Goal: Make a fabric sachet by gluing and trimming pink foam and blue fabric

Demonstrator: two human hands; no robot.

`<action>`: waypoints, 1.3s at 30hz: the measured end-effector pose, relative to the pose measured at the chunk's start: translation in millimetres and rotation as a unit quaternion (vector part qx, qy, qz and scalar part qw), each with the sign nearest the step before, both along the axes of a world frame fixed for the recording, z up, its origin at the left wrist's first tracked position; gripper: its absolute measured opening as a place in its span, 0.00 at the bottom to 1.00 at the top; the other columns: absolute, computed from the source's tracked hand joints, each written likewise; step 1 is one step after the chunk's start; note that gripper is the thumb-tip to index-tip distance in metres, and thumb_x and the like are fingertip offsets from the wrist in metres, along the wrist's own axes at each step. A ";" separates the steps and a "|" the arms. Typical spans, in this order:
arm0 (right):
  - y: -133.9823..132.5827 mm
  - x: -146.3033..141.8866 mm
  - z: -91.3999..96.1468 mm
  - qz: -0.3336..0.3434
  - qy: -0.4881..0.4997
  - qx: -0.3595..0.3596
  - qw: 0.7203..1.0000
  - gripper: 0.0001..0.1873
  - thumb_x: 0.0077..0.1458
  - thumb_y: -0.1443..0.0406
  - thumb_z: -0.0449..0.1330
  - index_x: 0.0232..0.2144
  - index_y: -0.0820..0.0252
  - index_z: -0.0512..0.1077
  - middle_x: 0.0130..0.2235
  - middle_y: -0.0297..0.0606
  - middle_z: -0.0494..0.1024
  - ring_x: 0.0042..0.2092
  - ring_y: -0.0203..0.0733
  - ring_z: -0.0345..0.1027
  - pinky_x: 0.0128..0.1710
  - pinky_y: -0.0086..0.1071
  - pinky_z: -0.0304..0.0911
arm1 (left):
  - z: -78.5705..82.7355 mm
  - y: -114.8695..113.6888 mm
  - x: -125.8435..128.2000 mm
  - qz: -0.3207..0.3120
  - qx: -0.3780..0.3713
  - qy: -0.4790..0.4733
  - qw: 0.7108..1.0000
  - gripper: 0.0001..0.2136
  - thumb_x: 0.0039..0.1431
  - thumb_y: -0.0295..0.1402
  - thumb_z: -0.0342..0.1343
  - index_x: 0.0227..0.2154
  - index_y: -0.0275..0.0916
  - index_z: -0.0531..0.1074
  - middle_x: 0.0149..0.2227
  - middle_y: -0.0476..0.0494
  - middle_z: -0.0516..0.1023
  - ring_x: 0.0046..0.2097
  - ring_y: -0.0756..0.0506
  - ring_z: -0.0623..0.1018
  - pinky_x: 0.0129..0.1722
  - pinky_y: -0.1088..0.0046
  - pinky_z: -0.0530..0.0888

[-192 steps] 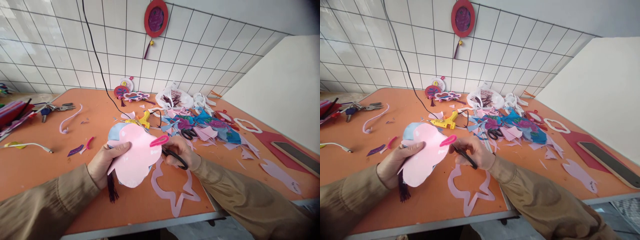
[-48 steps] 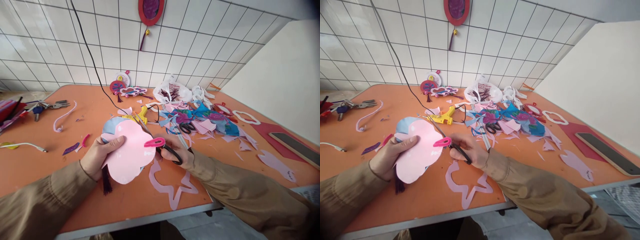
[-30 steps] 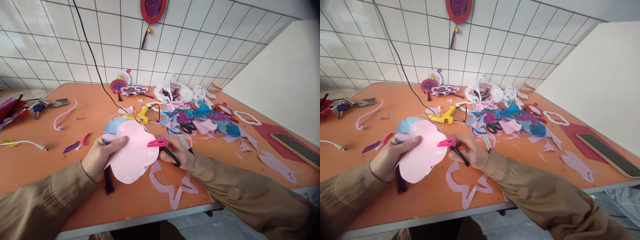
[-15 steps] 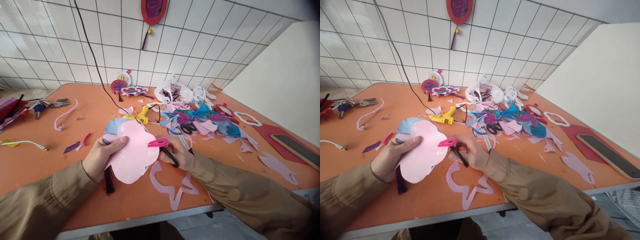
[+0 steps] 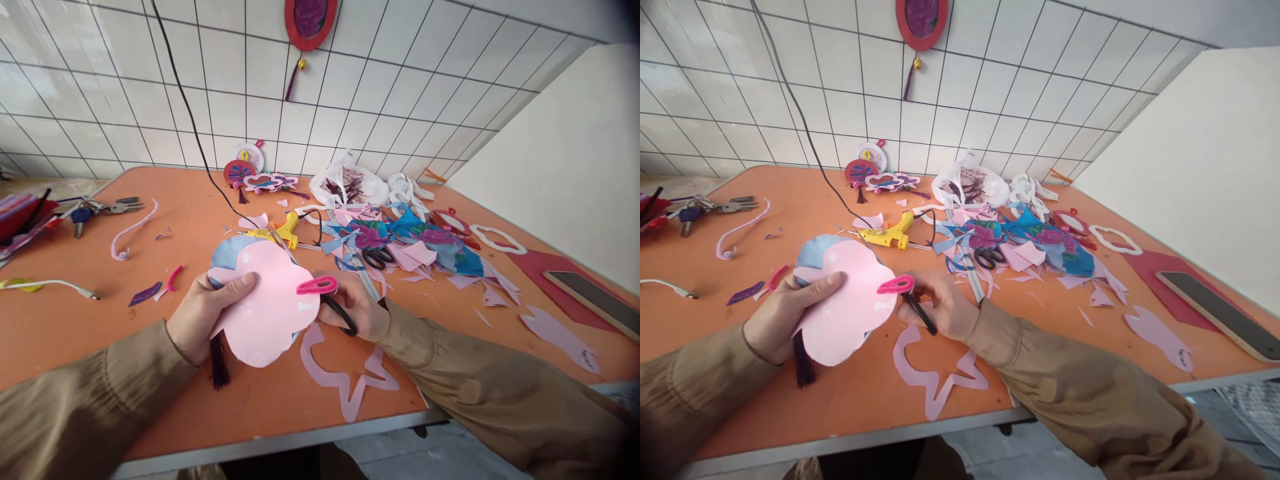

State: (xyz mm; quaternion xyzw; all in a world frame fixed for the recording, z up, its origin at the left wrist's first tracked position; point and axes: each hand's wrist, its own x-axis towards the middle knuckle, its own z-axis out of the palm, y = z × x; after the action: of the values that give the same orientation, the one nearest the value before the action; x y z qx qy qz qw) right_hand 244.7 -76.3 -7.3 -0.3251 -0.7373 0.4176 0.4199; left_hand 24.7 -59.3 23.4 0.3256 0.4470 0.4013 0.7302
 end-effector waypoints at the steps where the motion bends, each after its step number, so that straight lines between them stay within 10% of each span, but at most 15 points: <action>1: 0.0 0.2 0.1 0.002 0.000 0.002 1.000 0.21 0.54 0.51 0.62 0.39 0.63 0.77 0.26 0.33 0.67 0.27 0.34 0.60 0.27 0.29 0.58 | 0.4 0.1 0.2 0.000 0.000 0.001 1.000 0.14 0.32 0.35 0.74 0.22 0.32 0.78 0.23 0.40 0.82 0.22 0.42 0.80 0.22 0.70 0.79; 15: 0.0 0.8 0.9 -0.001 -0.010 0.007 1.000 0.21 0.53 0.53 0.63 0.40 0.66 0.76 0.24 0.30 0.63 0.24 0.30 0.55 0.23 0.27 0.52 | -1.4 5.3 -7.2 -0.018 0.026 0.007 0.999 0.12 0.37 0.35 0.73 0.20 0.33 0.78 0.23 0.41 0.83 0.21 0.43 0.80 0.20 0.73 0.77; 26: 1.4 -0.3 2.5 0.033 0.102 -0.126 0.986 0.24 0.50 0.46 0.63 0.33 0.62 0.68 0.24 0.31 0.68 0.22 0.32 0.65 0.20 0.26 0.62 | -3.4 8.7 -10.8 -0.043 0.071 0.032 0.996 0.13 0.39 0.38 0.72 0.22 0.33 0.79 0.22 0.43 0.81 0.21 0.45 0.79 0.20 0.75 0.77; 39: 9.0 12.2 12.4 0.143 0.019 -0.025 0.989 0.24 0.56 0.46 0.58 0.36 0.63 0.68 0.30 0.36 0.67 0.31 0.36 0.61 0.28 0.29 0.58 | 0.5 13.9 -17.0 -0.064 0.119 0.049 0.990 0.12 0.38 0.37 0.72 0.23 0.34 0.80 0.22 0.43 0.82 0.22 0.46 0.79 0.19 0.75 0.77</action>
State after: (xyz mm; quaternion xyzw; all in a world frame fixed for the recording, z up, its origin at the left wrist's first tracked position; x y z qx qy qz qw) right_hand 256.9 -67.4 5.1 -0.2190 -0.7572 0.4977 0.3618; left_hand 7.7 -45.4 23.9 0.4577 0.4090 0.3876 0.6877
